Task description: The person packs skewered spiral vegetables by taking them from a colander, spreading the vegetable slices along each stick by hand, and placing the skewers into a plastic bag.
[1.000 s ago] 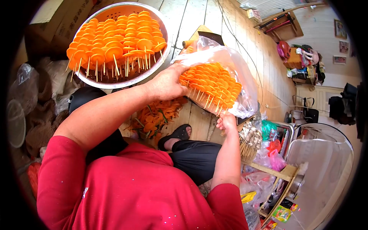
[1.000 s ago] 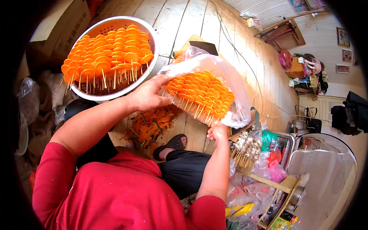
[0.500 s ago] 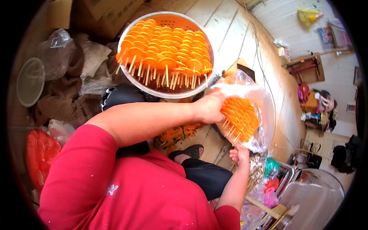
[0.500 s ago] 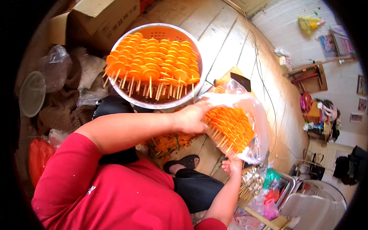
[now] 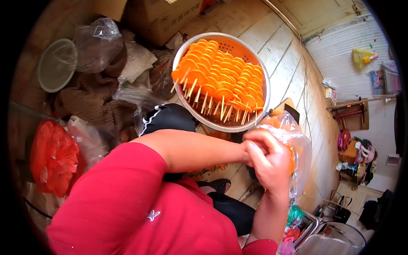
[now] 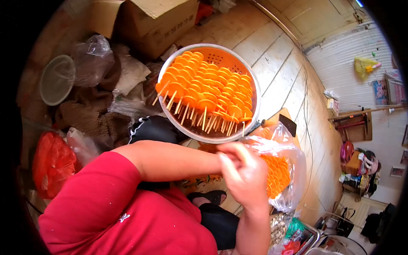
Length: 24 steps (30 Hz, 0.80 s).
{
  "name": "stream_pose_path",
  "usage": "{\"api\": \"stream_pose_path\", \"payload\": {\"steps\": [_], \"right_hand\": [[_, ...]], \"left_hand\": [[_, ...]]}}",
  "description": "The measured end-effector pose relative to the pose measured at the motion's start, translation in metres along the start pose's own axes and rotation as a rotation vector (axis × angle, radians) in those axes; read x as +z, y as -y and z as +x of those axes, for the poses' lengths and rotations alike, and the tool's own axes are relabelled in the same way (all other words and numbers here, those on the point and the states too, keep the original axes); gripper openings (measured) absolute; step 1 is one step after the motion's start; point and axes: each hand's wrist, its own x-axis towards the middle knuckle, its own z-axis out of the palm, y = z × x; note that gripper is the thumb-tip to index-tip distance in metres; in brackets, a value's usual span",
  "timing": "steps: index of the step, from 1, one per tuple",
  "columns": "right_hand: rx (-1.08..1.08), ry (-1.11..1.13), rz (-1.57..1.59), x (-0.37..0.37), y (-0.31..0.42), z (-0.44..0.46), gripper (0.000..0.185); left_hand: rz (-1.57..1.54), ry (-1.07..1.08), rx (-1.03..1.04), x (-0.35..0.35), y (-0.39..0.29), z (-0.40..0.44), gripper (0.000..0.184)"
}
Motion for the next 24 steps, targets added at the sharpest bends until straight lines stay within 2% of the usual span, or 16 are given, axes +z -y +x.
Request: {"api": "stream_pose_path", "payload": {"steps": [1, 3, 5, 6, 7, 9, 10, 11, 12, 14, 15, 17, 21, 23, 24], "right_hand": [[-0.088, 0.053, -0.01, 0.014, 0.009, 0.018, 0.013], [0.238, 0.209, 0.217, 0.036, 0.035, 0.05, 0.021], [0.346, 0.231, 0.257, 0.056, 0.032, 0.078, 0.032], [0.416, 0.227, 0.278, 0.065, 0.034, 0.085, 0.044], [0.412, 0.233, 0.274, 0.071, 0.034, 0.092, 0.044], [0.548, 0.317, 0.332, 0.082, 0.031, 0.105, 0.052], [0.561, 0.333, 0.332, 0.087, 0.028, 0.11, 0.063], [0.559, 0.336, 0.325, 0.092, 0.029, 0.114, 0.063], [0.6, 0.327, 0.294, 0.097, 0.03, 0.117, 0.067], [0.646, 0.303, 0.217, 0.105, 0.036, 0.122, 0.074], [0.646, 0.303, 0.21, 0.108, 0.04, 0.124, 0.074], [0.698, 0.307, 0.113, 0.114, 0.048, 0.129, 0.066], [0.697, 0.304, 0.1, 0.127, 0.039, 0.132, 0.055], [0.738, 0.255, 0.2, 0.129, 0.038, 0.13, 0.038], [0.739, 0.254, 0.196, 0.129, 0.036, 0.128, 0.038]], "left_hand": [[-0.053, 0.003, -0.019, 0.002, 0.003, 0.004, 0.047], [-0.099, 0.01, -0.085, 0.009, 0.009, 0.008, 0.046], [-0.126, -0.001, -0.177, 0.014, 0.014, 0.014, 0.046], [-0.151, -0.015, -0.223, 0.018, 0.017, 0.017, 0.046], [-0.187, -0.03, -0.289, 0.024, 0.022, 0.022, 0.046], [-0.295, -0.079, -0.403, 0.035, 0.034, 0.031, 0.046], [-0.34, -0.099, -0.441, 0.042, 0.042, 0.035, 0.046], [-0.305, -0.12, -0.232, 0.056, 0.063, 0.044, 0.047], [-0.308, -0.126, -0.227, 0.046, 0.055, 0.039, 0.047], [-0.034, 0.014, -0.18, 0.027, 0.035, 0.025, 0.047], [0.056, 0.058, -0.161, 0.025, 0.032, 0.025, 0.047], [-0.247, -0.014, -0.453, 0.034, 0.025, 0.032, 0.05], [-0.199, 0.014, -0.414, -0.003, -0.01, 0.01, 0.05], [-0.173, 0.023, -0.344, -0.014, -0.016, 0.0, 0.05], [-0.161, 0.022, -0.317, -0.015, -0.016, -0.001, 0.05]]}}
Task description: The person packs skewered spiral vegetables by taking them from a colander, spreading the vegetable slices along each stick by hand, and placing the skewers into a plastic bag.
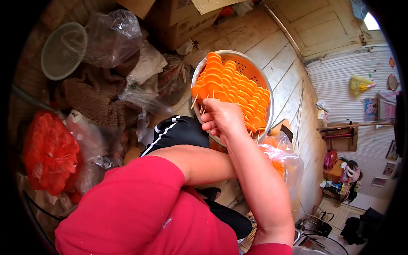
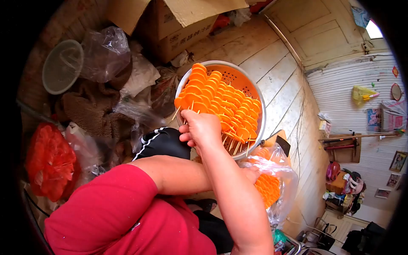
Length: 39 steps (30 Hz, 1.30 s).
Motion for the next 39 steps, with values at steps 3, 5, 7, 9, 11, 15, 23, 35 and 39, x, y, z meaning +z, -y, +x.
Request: {"api": "stream_pose_path", "payload": {"steps": [3, 5, 7, 9, 11, 15, 23, 35, 39], "right_hand": [[-0.027, 0.036, 0.245, -0.001, -0.011, -0.003, 0.027], [-0.081, 0.103, 0.489, 0.004, -0.016, -0.005, 0.021], [-0.094, 0.119, 0.536, 0.007, -0.022, -0.003, 0.02], [-0.138, 0.168, 0.659, 0.007, -0.026, -0.002, 0.021], [-0.15, 0.196, 0.691, 0.004, -0.03, -0.001, 0.021], [-0.192, 0.281, 0.816, -0.006, -0.037, -0.009, 0.023], [-0.578, 0.223, 0.993, -0.058, -0.122, -0.107, 0.025], [-0.357, -0.542, 1.194, -0.076, -0.327, -0.137, 0.029], [-0.379, -0.502, 1.263, -0.097, -0.331, -0.092, 0.03]], "left_hand": [[0.028, 0.0, 0.061, -0.003, 0.001, -0.002, 0.049], [0.042, 0.004, 0.092, -0.004, 0.001, -0.006, 0.048], [0.051, 0.006, 0.112, -0.005, 0.001, -0.008, 0.048], [0.06, 0.011, 0.131, -0.005, -0.001, -0.009, 0.048], [0.066, 0.012, 0.149, -0.005, -0.001, -0.011, 0.048], [0.073, 0.03, 0.196, -0.005, -0.001, -0.009, 0.047], [-0.288, 0.262, 0.316, -0.016, -0.001, 0.004, 0.048], [-0.038, -0.179, 0.191, -0.009, 0.009, 0.017, 0.059], [-0.117, -0.133, 0.205, -0.008, 0.008, 0.017, 0.06]]}}
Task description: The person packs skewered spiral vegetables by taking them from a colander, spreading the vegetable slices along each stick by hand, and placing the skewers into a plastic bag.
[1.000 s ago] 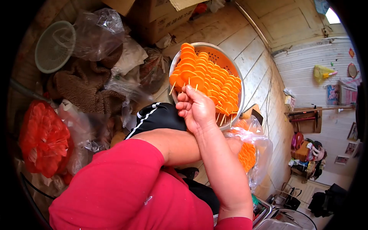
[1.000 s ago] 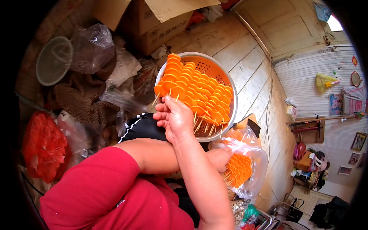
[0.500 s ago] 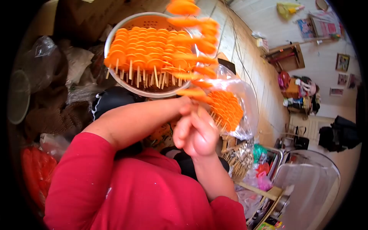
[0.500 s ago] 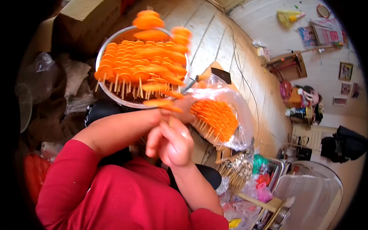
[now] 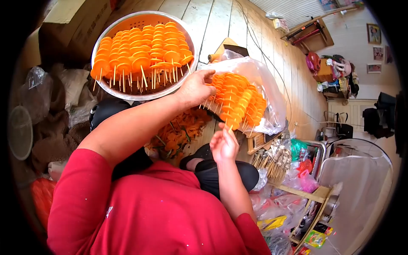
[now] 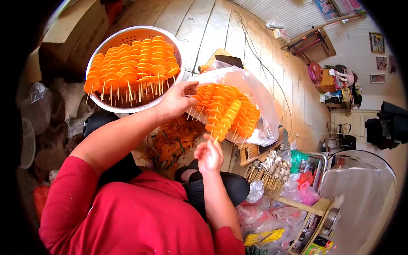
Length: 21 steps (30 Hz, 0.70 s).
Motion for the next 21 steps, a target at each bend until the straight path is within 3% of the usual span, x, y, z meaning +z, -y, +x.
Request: {"api": "stream_pose_path", "payload": {"steps": [8, 16, 21], "right_hand": [[-0.027, 0.059, -0.016, 0.037, -0.008, 0.069, 0.026], [0.111, 0.011, -0.101, 0.06, -0.013, 0.085, 0.021], [0.167, -0.069, -0.403, 0.061, 0.0, 0.075, 0.023]], "left_hand": [[-0.062, 0.016, -0.034, 0.0, -0.012, -0.005, 0.057], [-0.225, 0.031, -0.116, -0.002, -0.016, -0.002, 0.049], [-0.236, 0.012, -0.074, -0.002, -0.013, 0.002, 0.055]]}}
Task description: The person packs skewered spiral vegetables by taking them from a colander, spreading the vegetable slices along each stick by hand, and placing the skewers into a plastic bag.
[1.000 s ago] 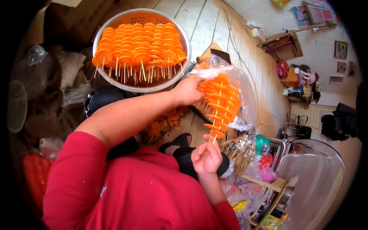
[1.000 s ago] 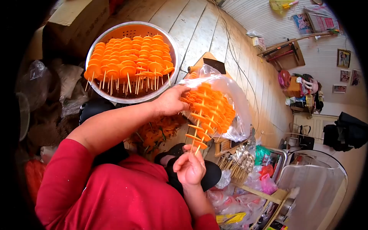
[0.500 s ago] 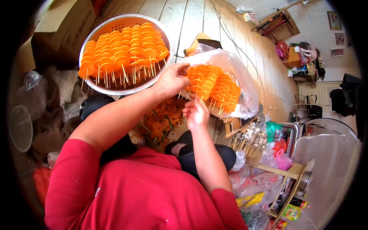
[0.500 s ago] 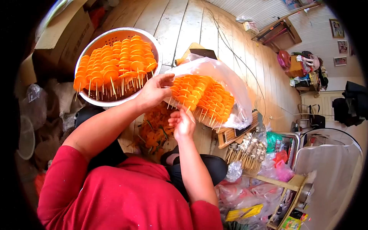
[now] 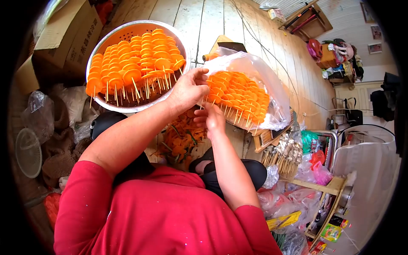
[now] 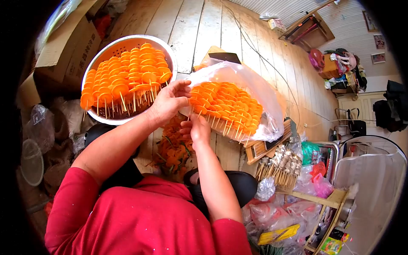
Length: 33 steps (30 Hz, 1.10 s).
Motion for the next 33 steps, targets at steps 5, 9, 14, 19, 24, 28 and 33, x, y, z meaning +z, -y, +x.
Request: {"api": "stream_pose_path", "payload": {"steps": [5, 9, 14, 19, 24, 28, 33], "right_hand": [[-0.084, -0.05, -0.156, -0.011, -0.007, 0.007, 0.03], [-0.118, -0.034, -0.238, -0.009, 0.004, 0.003, 0.028], [-0.059, -0.044, -0.174, -0.007, 0.004, 0.014, 0.027], [-0.003, -0.019, -0.202, -0.004, 0.0, 0.017, 0.028], [0.01, -0.025, -0.354, -0.004, 0.007, 0.003, 0.036], [-0.063, -0.038, -0.762, -0.007, 0.03, -0.033, 0.026], [-0.633, -0.008, -0.479, 0.029, 0.099, -0.097, 0.013]], "left_hand": [[0.084, -0.07, 0.002, 0.0, 0.0, 0.003, 0.061], [0.173, -0.088, -0.001, 0.001, 0.001, 0.004, 0.038], [0.132, -0.025, -0.054, 0.0, 0.007, 0.011, 0.011], [0.131, 0.007, -0.068, 0.0, 0.006, 0.007, 0.013], [0.191, -0.04, 0.048, -0.001, 0.006, 0.006, 0.014], [0.239, -0.07, 0.144, -0.001, 0.009, 0.005, 0.014], [0.253, -0.11, 0.129, 0.001, 0.01, 0.005, 0.016]]}}
